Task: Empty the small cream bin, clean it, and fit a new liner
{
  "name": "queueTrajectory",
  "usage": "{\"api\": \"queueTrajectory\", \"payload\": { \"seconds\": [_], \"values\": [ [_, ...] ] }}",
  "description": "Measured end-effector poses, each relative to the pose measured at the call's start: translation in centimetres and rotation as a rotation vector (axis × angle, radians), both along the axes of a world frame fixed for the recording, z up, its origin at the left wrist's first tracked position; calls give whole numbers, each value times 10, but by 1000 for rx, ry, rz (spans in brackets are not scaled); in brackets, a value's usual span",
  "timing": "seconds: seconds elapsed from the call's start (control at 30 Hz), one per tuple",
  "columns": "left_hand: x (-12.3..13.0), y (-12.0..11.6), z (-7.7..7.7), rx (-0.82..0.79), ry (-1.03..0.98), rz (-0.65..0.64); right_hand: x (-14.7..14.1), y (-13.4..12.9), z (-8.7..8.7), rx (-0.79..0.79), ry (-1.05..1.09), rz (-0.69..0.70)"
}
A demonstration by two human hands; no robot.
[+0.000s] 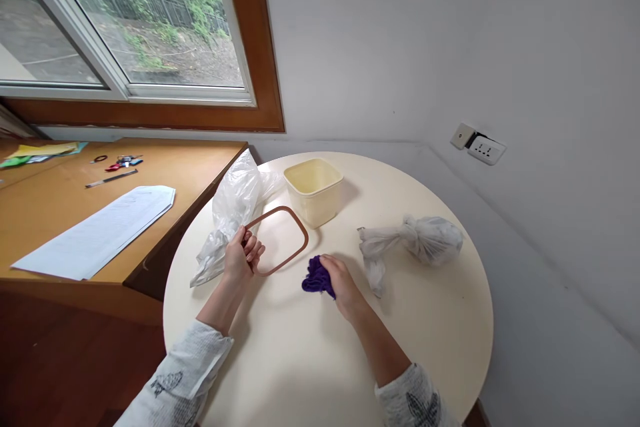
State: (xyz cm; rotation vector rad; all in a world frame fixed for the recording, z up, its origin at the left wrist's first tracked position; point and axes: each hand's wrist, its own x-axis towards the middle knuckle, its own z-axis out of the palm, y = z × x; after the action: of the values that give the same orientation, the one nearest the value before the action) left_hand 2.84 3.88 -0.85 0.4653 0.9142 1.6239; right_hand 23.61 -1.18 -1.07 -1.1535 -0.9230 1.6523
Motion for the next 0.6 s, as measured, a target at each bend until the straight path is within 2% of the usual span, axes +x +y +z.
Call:
{"api": "queueTrajectory", "payload": {
  "seconds": [0.07,0.17,0.3,0.47,0.6],
  "values": [
    [1,-1,1,-8,-27,-18,3,3,2,-115,179,-80],
    [4,-3,3,-15,-62,-45,6,4,4,-106,229,-93],
    [10,-7,6,-19,-94,-75,4,3,5,-17,116,-12],
    [20,-12,7,-5,-124,-109,-4,0,5,-4,-26,99],
    [26,-15,7,11,-137,-145,-7,-3,1,89,-158,167]
  ]
}}
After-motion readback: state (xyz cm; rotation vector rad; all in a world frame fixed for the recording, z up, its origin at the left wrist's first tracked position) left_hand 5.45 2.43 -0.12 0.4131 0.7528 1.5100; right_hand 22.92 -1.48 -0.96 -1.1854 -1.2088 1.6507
